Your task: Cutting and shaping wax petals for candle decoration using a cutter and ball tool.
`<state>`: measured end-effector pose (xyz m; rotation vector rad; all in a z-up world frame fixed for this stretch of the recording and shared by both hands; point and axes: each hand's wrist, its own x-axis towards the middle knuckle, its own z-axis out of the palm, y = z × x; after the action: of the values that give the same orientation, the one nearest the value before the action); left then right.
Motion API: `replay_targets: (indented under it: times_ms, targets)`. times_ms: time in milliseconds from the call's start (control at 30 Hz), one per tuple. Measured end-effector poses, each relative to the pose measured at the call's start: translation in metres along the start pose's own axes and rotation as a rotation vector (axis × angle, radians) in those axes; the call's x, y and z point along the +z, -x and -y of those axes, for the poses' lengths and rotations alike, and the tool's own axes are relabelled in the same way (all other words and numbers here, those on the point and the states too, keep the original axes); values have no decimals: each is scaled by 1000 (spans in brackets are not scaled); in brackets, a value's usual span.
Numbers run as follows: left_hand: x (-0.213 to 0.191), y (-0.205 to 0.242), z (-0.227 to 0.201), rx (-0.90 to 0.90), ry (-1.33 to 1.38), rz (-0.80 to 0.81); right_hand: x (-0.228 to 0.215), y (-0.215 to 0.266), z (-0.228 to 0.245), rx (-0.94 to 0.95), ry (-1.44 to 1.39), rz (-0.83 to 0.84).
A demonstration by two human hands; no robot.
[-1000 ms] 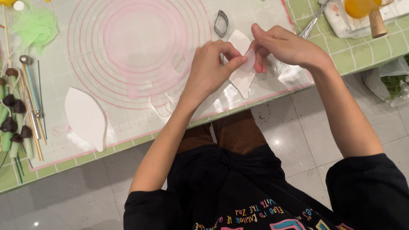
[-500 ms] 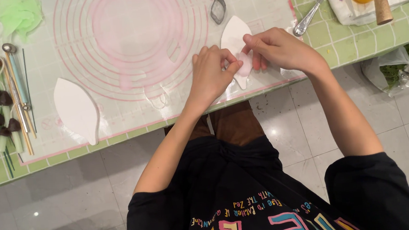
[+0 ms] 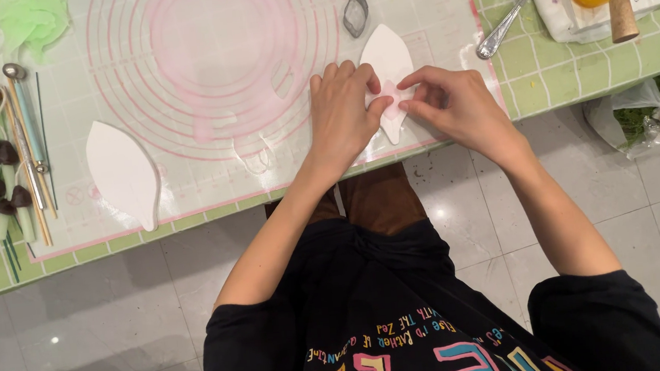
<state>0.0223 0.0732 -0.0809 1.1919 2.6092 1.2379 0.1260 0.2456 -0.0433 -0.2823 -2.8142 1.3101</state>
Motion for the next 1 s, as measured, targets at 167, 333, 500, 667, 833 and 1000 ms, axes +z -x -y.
replay_targets:
  times_ms: [167, 333, 500, 667, 833, 1000]
  targets:
    - [-1, 1, 0, -2, 79, -13, 1, 0, 10, 1, -6, -13]
    - [-20, 5, 7, -14, 126, -58, 2, 0, 15, 13, 66, 4]
    - [-112, 58, 42, -1, 77, -339, 1, 0, 11, 5, 38, 34]
    - [-199, 136, 75, -413, -306, -564, 2, 2, 9, 35, -45, -4]
    - [-210, 156, 96, -519, -396, -536, 9, 4, 6, 6, -3, -35]
    - [-199, 138, 97, -508, -403, -409, 16, 13, -3, -48, -8, -115]
